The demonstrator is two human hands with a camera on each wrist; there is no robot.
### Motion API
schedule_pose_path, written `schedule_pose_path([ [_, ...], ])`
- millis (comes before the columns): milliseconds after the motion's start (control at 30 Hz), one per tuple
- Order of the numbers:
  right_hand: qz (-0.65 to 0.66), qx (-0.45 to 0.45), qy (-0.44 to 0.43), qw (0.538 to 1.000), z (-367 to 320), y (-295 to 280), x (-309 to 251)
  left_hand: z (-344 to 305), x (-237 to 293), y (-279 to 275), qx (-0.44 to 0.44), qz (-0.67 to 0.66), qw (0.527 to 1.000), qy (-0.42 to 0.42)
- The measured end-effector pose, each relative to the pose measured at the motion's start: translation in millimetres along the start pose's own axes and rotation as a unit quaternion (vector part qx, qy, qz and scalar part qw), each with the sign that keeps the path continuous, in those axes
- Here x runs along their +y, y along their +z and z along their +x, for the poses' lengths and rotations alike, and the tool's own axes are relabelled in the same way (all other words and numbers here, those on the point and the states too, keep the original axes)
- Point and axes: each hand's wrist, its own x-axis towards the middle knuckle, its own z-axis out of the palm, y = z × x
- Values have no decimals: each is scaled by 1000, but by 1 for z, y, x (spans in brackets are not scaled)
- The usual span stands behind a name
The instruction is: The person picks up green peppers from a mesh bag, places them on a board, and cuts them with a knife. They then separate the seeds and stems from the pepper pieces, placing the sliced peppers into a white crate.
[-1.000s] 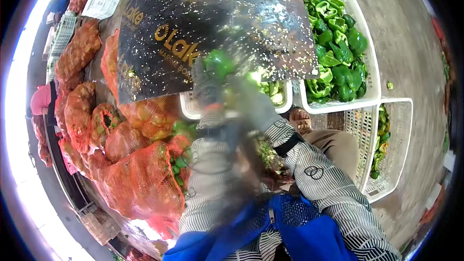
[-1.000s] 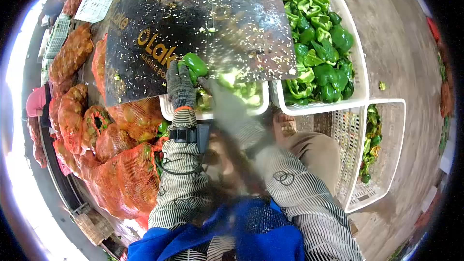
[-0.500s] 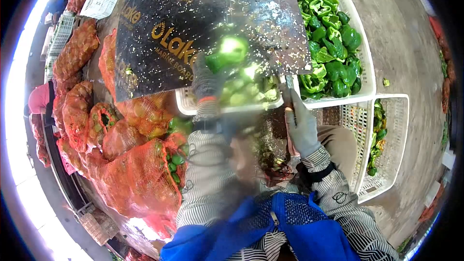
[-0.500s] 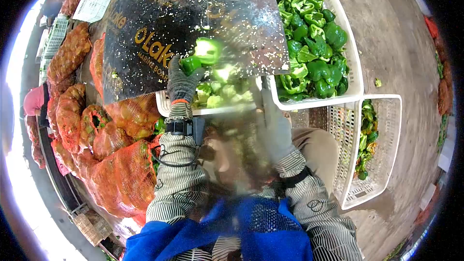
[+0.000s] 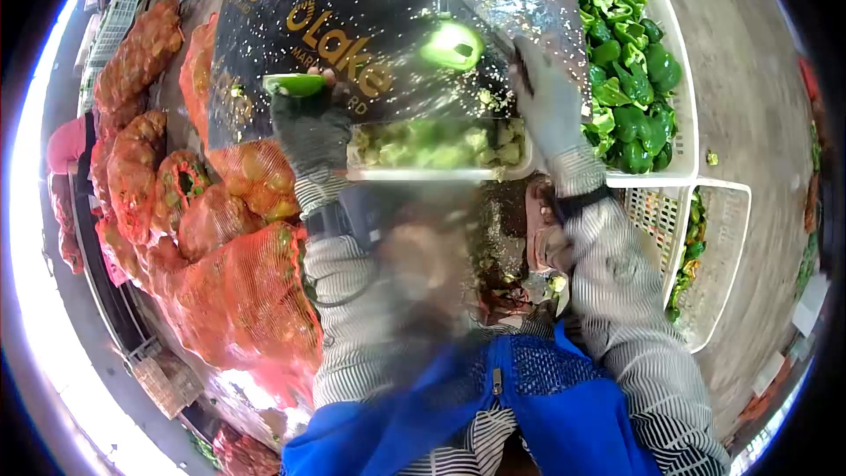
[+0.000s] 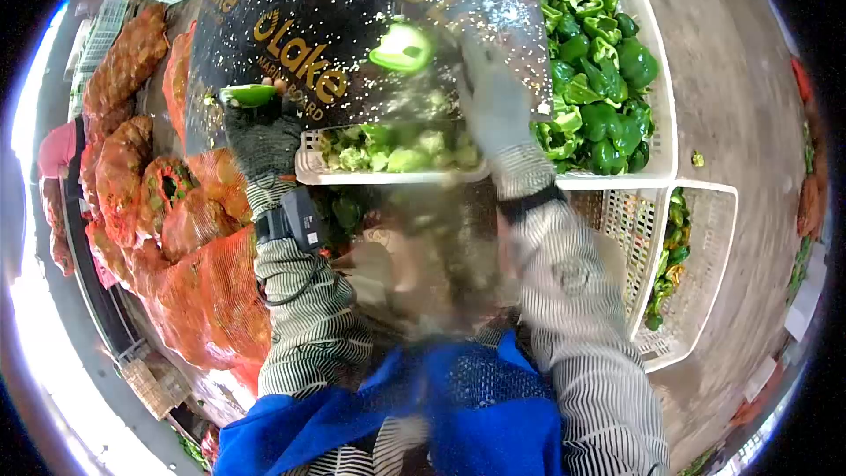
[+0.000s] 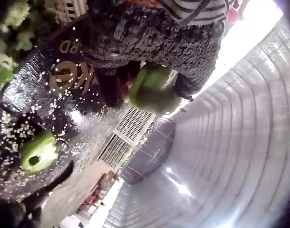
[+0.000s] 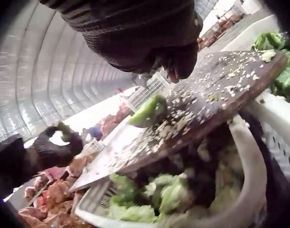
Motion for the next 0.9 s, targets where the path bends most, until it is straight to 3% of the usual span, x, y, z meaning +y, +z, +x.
schedule_pose_path([
  [33, -58, -71, 29, 995, 20, -4, 0, -5, 4, 4, -41, 6, 998, 36],
  [67, -91, -81, 16, 992, 31, 1, 3, -6, 10, 2, -38, -73, 997, 1],
  [133, -126, -93, 1, 988, 35, -1, -5, -9, 19, 3, -45, -102, 994, -14],
  [200, -61, -65, -112, 990, 20, -17, -40, -15, 27, 6, -50, -128, 990, -40],
  [233, 36, -225, -71, 971, 9, -12, -55, -19, 32, 8, -49, -131, 989, -39],
  [267, 227, -267, -44, 936, -15, -6, -69, -23, 36, 10, -43, -135, 989, -41],
  [333, 137, -501, -30, 854, -40, 33, -91, -26, 42, 5, -67, -164, 983, -56],
  [367, 135, -500, -30, 855, -50, 53, -85, -31, 44, 4, -68, -166, 982, -57],
  [433, 123, -482, -164, 852, -71, 99, -71, -41, 46, 0, -49, -211, 974, -69],
  [500, 63, -472, -155, 865, -83, 146, -62, -48, 48, 0, -52, -245, 964, -87],
  [567, 4, -454, -146, 879, -65, 161, -69, -50, 54, 6, 18, -124, 992, -11],
  [633, 61, -503, -3, 862, -33, 143, -85, -51, 60, 1, -2, -166, 985, -38],
  [667, 60, -504, -2, 862, -31, 139, -90, -53, 63, 2, -13, -191, 980, -51],
  [767, -25, -359, -37, 932, -38, 125, -102, -56, 67, -7, -1, -212, 976, -56],
  [833, 13, -354, -43, 934, -55, 116, -95, -52, 67, -15, -15, -156, 987, -35],
  [900, -85, -452, -76, 885, -53, 77, -100, -52, 67, -7, 15, -161, 986, -33],
])
